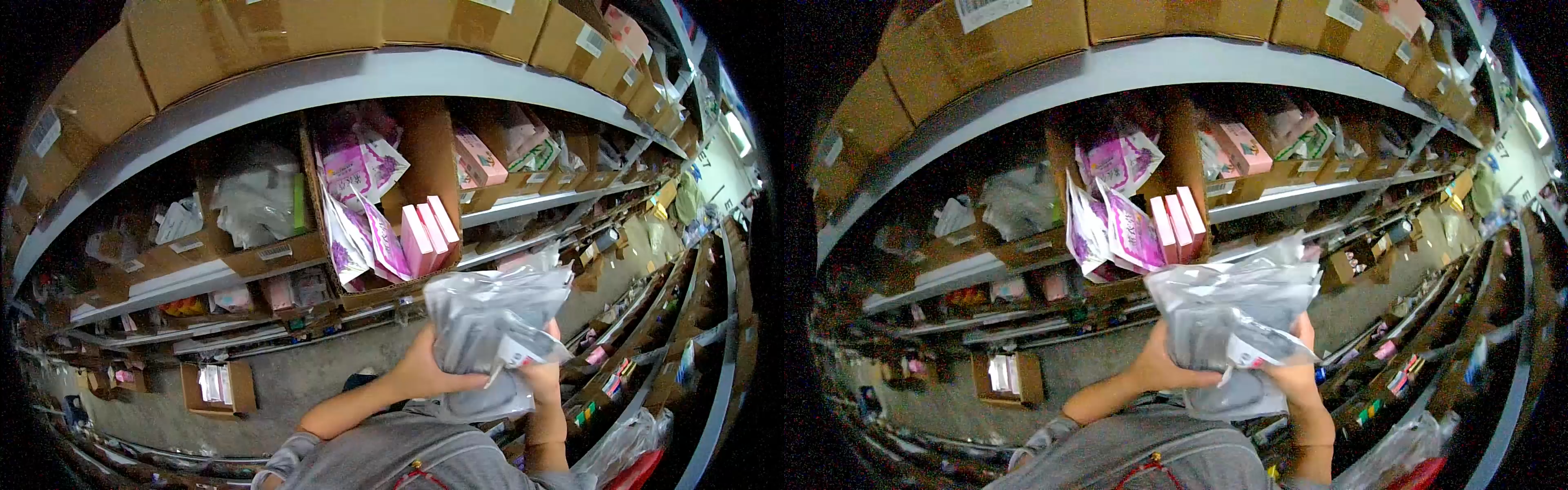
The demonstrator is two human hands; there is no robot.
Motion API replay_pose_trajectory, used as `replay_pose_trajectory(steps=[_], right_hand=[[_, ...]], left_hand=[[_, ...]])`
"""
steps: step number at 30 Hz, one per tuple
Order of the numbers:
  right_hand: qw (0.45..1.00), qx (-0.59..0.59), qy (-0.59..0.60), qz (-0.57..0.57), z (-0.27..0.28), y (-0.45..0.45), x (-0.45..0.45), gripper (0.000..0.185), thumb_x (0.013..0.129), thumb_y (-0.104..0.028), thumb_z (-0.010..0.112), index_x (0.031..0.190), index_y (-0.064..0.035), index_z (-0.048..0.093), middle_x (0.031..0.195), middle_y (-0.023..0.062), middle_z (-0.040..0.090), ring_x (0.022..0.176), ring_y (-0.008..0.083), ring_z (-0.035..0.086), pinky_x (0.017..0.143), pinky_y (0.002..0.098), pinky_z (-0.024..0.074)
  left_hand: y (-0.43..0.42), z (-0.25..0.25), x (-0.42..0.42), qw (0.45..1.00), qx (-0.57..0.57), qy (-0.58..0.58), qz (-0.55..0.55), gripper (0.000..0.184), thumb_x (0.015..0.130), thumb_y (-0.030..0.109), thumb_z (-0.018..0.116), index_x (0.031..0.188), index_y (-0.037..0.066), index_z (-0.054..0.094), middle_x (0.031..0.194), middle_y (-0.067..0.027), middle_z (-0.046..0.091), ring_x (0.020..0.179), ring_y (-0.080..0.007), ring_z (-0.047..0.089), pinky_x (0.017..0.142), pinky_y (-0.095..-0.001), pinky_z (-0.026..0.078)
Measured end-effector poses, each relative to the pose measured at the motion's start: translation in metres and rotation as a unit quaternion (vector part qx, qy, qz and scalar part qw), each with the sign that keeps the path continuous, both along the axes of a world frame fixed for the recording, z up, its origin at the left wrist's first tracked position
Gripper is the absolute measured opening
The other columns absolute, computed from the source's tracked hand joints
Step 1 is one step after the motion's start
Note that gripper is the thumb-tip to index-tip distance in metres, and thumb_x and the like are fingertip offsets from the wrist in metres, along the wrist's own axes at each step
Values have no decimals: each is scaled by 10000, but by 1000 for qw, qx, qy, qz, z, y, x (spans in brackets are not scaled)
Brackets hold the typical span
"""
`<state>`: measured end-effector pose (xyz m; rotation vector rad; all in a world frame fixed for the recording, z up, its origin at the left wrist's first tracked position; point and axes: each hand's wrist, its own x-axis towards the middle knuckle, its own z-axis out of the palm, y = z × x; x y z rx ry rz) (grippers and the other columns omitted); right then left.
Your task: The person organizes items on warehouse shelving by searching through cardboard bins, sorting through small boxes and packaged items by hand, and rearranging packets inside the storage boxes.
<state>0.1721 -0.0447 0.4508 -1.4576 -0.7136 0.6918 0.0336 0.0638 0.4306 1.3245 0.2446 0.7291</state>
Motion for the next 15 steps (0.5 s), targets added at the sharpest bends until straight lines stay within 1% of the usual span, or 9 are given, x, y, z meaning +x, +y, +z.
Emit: replay_pose_trajectory(steps=[1,3,6,8,9,10,12,13,15], right_hand=[[997,-7,-73,23,4,11,-1,686,537,-117,712,1112,-3,356,1050,104,468,922,174,474,800,280,371],[972,-39,-210,96,8,24,4,444,573,-111,675,954,6,481,914,99,544,833,158,519,757,273,388],[913,-56,-261,309,28,50,16,541,528,-143,679,997,16,462,937,106,538,868,180,514,787,287,378],[895,24,-294,336,63,80,14,701,493,-144,710,1111,-9,408,1089,111,454,1005,185,438,830,292,359],[897,75,-190,393,70,98,19,686,547,-167,696,1137,-9,384,1132,107,424,1026,190,419,835,297,355],[929,84,-132,336,80,115,14,572,631,-200,647,1110,3,408,1112,102,443,1022,189,422,840,304,350],[871,132,-422,214,88,167,9,415,714,-245,563,993,47,468,950,167,519,913,253,490,777,304,378],[808,137,-550,163,86,194,6,449,719,-298,550,953,77,470,915,218,511,881,313,489,763,330,380],[807,-6,-543,231,63,256,7,634,660,-427,575,932,131,445,871,265,520,834,363,511,729,374,408]], left_hand=[[4,-1,-6,1000,1,-1,5,723,522,220,752,1088,-16,369,1044,-105,451,967,-173,438,838,-295,346],[12,-3,-19,990,91,109,19,763,504,238,761,1097,-18,357,1053,-115,451,964,-183,444,837,-303,350],[12,-20,-40,990,36,56,121,655,524,213,740,1051,-12,422,1001,-109,503,925,-183,482,819,-305,370],[15,-30,-57,987,-5,14,163,608,532,198,729,1028,-11,448,961,-102,531,890,-180,508,799,-306,387],[17,-39,-68,979,55,55,188,574,535,171,713,1017,-9,461,930,-114,548,853,-179,531,769,-300,404],[19,-44,-75,966,114,96,212,541,538,145,698,1006,-7,474,898,-127,565,816,-178,555,739,-294,421],[20,-43,-81,953,166,157,201,555,534,141,687,1024,7,465,892,-140,565,796,-197,567,713,-296,433],[21,-42,-83,933,217,217,185,569,530,138,677,1041,21,457,887,-153,565,776,-216,580,688,-298,446],[16,-38,-75,920,247,235,192,571,536,148,658,1062,65,453,929,-150,549,799,-255,568,679,-304,453]])
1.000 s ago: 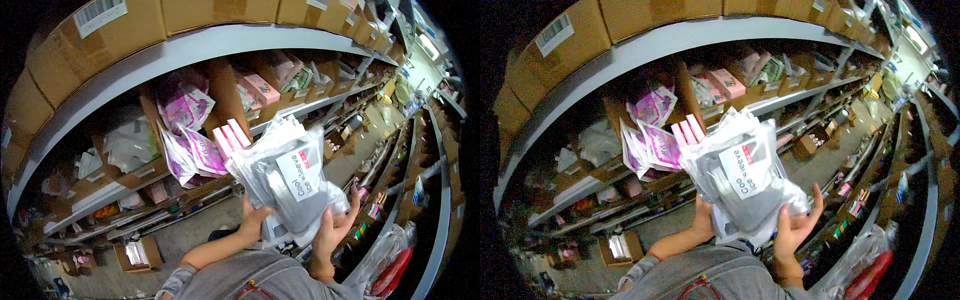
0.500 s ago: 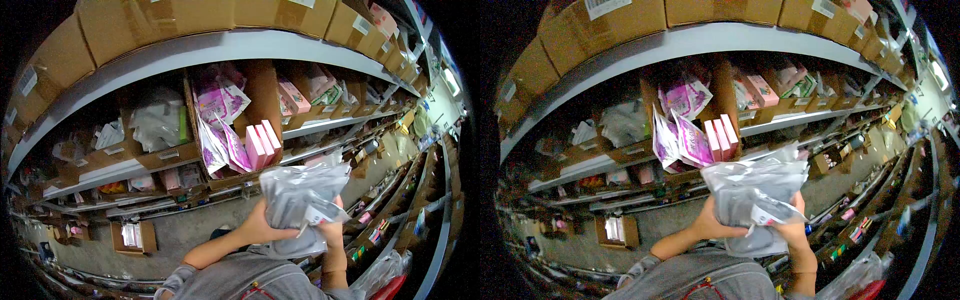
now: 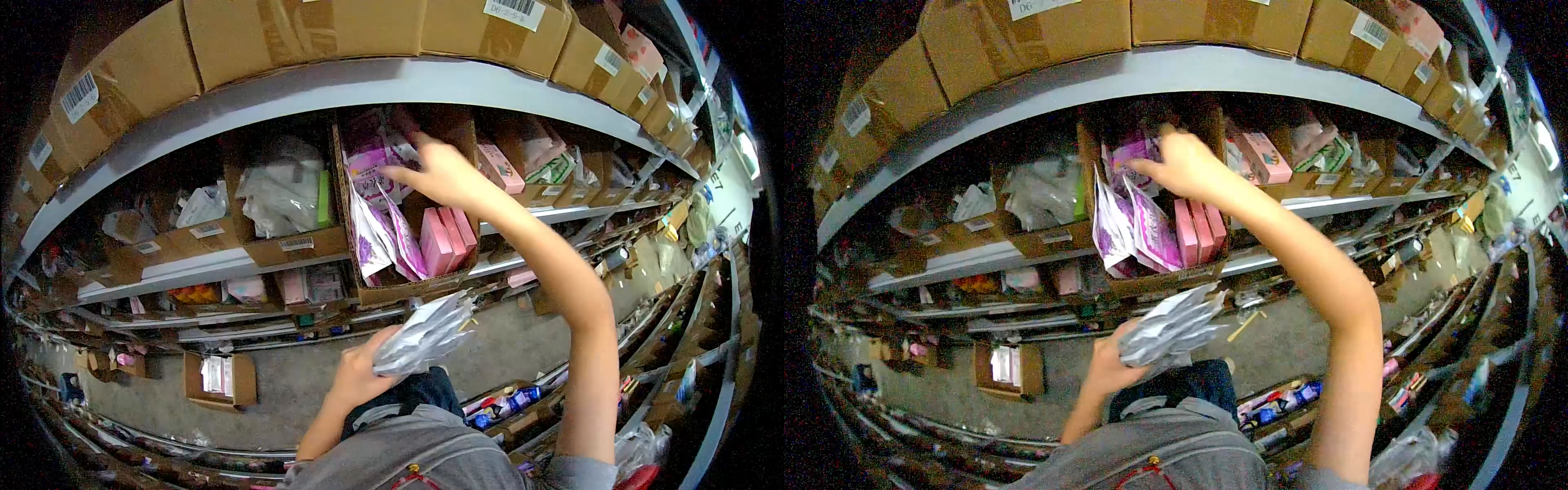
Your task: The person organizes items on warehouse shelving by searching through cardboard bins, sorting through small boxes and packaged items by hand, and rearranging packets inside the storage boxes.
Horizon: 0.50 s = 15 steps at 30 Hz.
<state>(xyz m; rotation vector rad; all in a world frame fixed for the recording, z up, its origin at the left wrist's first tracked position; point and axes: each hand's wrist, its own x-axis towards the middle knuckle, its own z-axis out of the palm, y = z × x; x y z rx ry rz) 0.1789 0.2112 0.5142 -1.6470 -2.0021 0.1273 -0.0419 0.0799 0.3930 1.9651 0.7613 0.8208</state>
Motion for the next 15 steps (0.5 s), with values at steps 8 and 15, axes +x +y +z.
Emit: replay_pose_trajectory(steps=[8,15], right_hand=[[929,-259,-231,-133,-24,99,2,423,602,-395,613,873,-71,600,930,109,570,831,242,562,703,341,445],[956,-281,-47,-69,-36,103,18,557,523,-518,636,876,-89,603,890,110,581,807,254,557,723,322,430]], left_hand=[[-6,-16,5,1000,-7,-13,-2,588,551,167,653,1092,108,433,964,-128,539,784,-282,558,660,-322,462],[3,-23,11,1000,12,-7,-11,616,549,163,649,1115,120,410,924,-146,547,767,-296,556,642,-336,465]])
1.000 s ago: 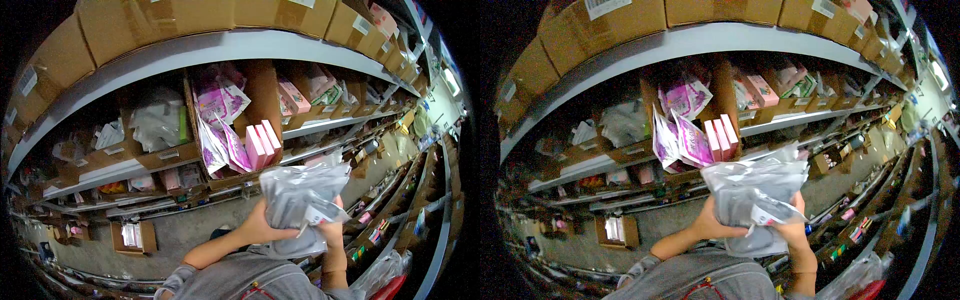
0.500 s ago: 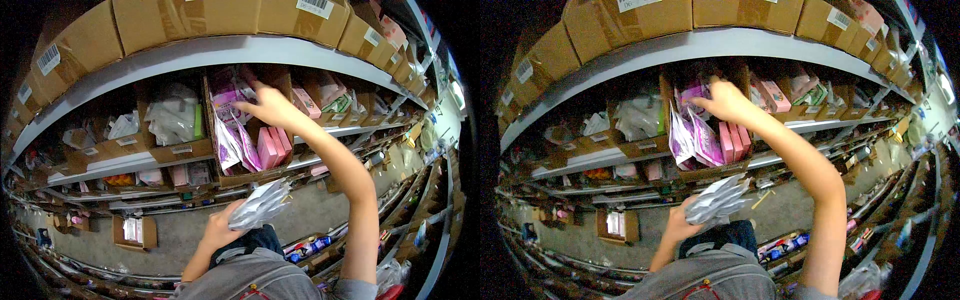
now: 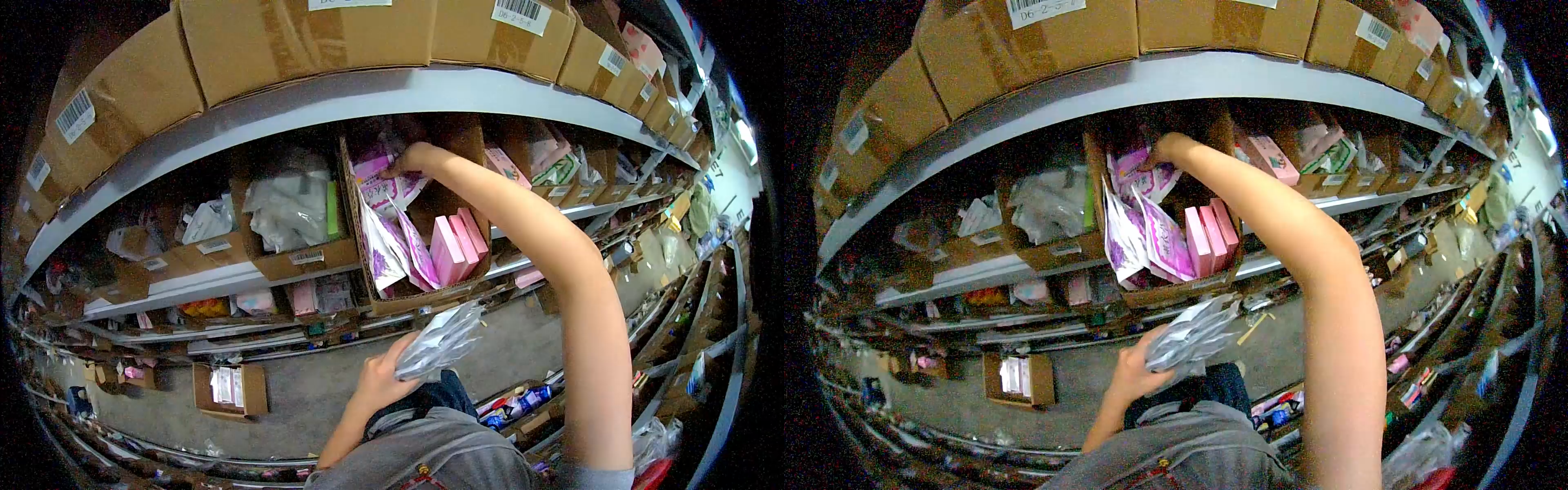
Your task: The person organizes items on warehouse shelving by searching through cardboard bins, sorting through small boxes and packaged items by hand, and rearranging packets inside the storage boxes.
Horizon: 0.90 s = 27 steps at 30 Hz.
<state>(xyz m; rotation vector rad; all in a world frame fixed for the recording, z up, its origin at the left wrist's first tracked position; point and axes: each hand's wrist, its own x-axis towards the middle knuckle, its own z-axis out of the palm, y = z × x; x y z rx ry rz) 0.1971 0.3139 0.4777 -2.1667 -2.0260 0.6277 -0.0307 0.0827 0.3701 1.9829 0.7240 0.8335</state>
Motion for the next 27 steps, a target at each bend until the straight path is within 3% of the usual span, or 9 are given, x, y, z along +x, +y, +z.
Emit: replay_pose_trajectory(steps=[1,3,4,6,17,23,27], right_hand=[[1000,5,12,6,0,0,-3,543,532,-515,630,872,-91,604,886,112,582,809,258,556,725,323,428],[993,37,-106,-42,2,4,-13,523,493,-392,706,882,-59,599,901,114,577,836,214,530,775,283,378],[994,3,-94,-62,-9,24,-5,540,530,-386,679,956,-74,570,904,135,570,883,239,516,816,304,354],[994,8,-94,-63,-25,39,1,535,535,-385,674,957,-73,569,906,136,568,885,240,515,816,305,354],[995,-33,71,54,33,24,33,485,596,-370,622,964,-62,554,932,152,551,901,256,506,817,316,353],[998,3,0,62,18,30,21,459,628,-361,593,968,-56,546,946,161,541,910,265,501,818,323,353],[997,32,-55,54,6,36,3,443,650,-356,574,970,-52,540,955,167,534,916,271,498,818,327,352]], left_hand=[[2,0,1,1000,4,-1,-13,621,550,164,649,1120,125,405,906,-153,550,760,-299,556,636,-338,466],[5,-1,2,1000,-5,13,-26,624,554,165,645,1126,132,398,890,-156,554,757,-298,557,632,-339,466],[7,-1,3,999,-14,27,-36,627,558,167,642,1133,139,392,874,-159,557,754,-296,558,628,-341,467],[8,-3,5,998,-15,32,-45,631,562,166,637,1140,151,383,866,-158,559,759,-295,556,632,-343,465],[9,-3,8,990,-38,78,-111,657,587,191,599,1182,215,324,881,-147,557,761,-306,546,644,-363,454],[7,-10,16,974,-71,155,-149,708,581,184,598,1211,212,276,826,-180,553,725,-334,539,632,-393,439],[8,-3,21,976,-35,146,-156,711,579,179,597,1213,206,277,809,-194,550,709,-341,537,629,-399,436]])
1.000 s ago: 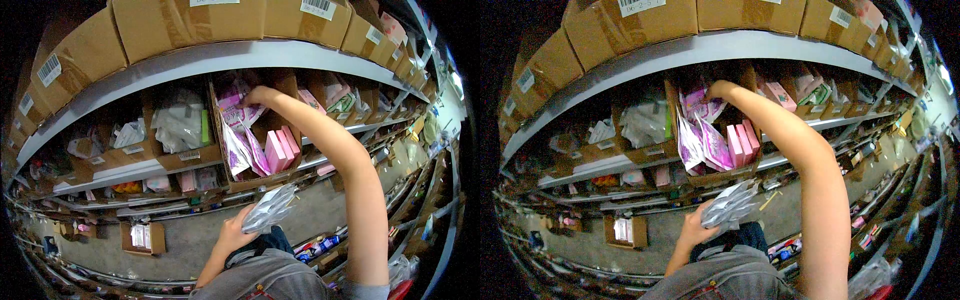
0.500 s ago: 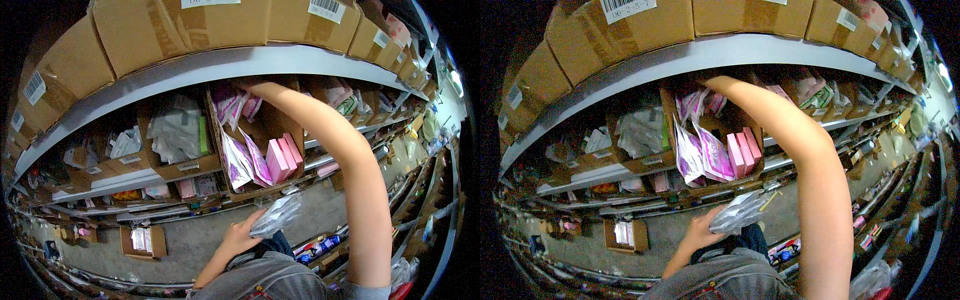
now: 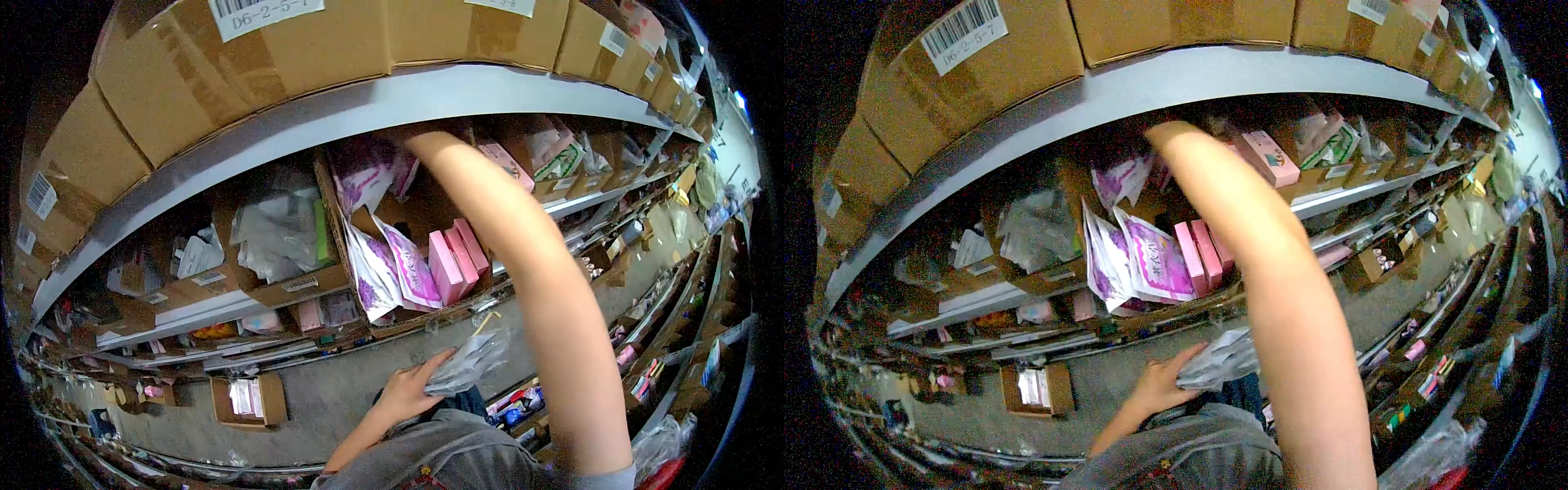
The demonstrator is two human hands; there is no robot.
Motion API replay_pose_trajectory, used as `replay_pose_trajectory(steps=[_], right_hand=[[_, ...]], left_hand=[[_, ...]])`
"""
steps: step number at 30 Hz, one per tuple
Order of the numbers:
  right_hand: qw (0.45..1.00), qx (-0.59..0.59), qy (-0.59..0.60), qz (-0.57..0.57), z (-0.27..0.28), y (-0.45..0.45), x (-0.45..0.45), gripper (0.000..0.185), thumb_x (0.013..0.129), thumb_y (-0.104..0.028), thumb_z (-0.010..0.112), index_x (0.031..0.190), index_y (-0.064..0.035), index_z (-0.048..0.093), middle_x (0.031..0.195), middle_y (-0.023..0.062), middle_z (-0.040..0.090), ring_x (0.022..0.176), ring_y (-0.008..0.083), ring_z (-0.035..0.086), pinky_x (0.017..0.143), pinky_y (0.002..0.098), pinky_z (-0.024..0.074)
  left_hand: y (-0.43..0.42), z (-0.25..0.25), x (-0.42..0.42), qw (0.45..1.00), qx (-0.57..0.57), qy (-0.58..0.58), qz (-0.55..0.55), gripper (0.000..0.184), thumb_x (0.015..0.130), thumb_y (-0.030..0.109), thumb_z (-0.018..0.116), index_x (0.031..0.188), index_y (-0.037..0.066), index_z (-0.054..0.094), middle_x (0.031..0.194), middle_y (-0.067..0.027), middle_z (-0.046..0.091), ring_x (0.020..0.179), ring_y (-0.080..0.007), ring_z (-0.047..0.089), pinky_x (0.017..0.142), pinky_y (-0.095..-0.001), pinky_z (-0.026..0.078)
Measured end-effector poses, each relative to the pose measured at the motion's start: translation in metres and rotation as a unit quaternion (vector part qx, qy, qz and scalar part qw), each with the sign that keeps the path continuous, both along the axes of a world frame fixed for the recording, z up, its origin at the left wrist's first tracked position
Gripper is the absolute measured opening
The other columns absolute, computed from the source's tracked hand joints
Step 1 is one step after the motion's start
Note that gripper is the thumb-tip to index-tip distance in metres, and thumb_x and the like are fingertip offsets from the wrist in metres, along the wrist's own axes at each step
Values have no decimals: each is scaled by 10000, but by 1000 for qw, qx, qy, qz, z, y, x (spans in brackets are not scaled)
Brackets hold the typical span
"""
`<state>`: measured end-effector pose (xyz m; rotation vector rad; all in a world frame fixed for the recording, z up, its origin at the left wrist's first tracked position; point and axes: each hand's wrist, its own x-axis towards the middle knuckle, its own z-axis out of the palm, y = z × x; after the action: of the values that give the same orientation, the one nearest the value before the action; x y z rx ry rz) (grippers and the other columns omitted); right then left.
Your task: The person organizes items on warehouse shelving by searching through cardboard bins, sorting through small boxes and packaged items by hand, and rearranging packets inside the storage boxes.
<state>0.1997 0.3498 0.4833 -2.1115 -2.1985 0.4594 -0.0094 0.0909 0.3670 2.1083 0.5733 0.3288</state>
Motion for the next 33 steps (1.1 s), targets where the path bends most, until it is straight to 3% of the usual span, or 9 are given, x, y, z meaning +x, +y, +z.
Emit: replay_pose_trajectory(steps=[11,14,15,17,18,22,26,28,33], right_hand=[[987,39,-105,118,1,1,-28,401,711,-341,521,977,-41,525,981,183,517,932,287,489,819,338,351],[987,29,-142,67,78,-114,-65,378,782,-344,427,876,9,527,959,203,504,897,305,492,797,361,360],[941,229,-163,189,73,-143,-55,447,781,-397,407,830,33,519,890,201,512,815,313,506,742,389,387],[943,213,-40,253,72,-191,-33,549,767,-475,385,671,44,537,742,208,539,706,346,528,718,391,407],[962,53,36,266,89,-214,-31,557,717,-474,479,837,69,519,810,221,528,778,352,513,750,387,389],[916,2,181,359,98,-270,-27,858,538,-360,690,1182,27,277,990,208,470,946,342,446,791,370,361],[978,122,12,167,101,-282,-37,615,509,-220,671,1032,-1,433,857,158,537,818,298,516,719,374,387],[960,143,105,217,108,-273,-26,340,503,-150,646,798,-24,535,704,109,508,671,292,490,617,345,379],[905,361,32,224,143,-284,-22,335,501,-126,595,807,-21,512,689,129,531,672,318,513,607,350,414]], left_hand=[[-15,9,-10,992,-40,-82,90,660,548,174,644,1156,150,390,881,-153,562,755,-288,566,679,-334,451],[-17,3,-27,983,-51,-114,133,694,506,190,685,1139,121,409,927,-127,564,810,-238,570,719,-299,441],[-15,10,-33,980,-73,-121,143,709,478,193,701,1122,82,423,952,-121,558,827,-205,567,735,-285,435],[-9,39,-37,977,-41,-154,145,709,476,185,700,1117,65,422,955,-118,557,830,-195,565,741,-281,432],[-3,48,-36,973,-7,-182,144,708,474,178,700,1112,48,422,957,-116,557,833,-185,563,746,-277,430],[17,86,-25,974,102,-176,97,722,472,128,701,1110,-5,390,937,-133,554,846,-193,560,743,-269,422],[31,128,-11,977,94,-186,35,665,488,110,692,1071,-13,398,857,-144,556,762,-226,580,650,-275,449],[40,152,-6,955,196,-222,12,620,493,102,683,1040,-10,416,825,-149,551,701,-241,584,597,-276,456],[63,209,2,872,409,-270,6,554,439,146,691,943,6,508,898,-134,560,782,-242,570,678,-280,434]])
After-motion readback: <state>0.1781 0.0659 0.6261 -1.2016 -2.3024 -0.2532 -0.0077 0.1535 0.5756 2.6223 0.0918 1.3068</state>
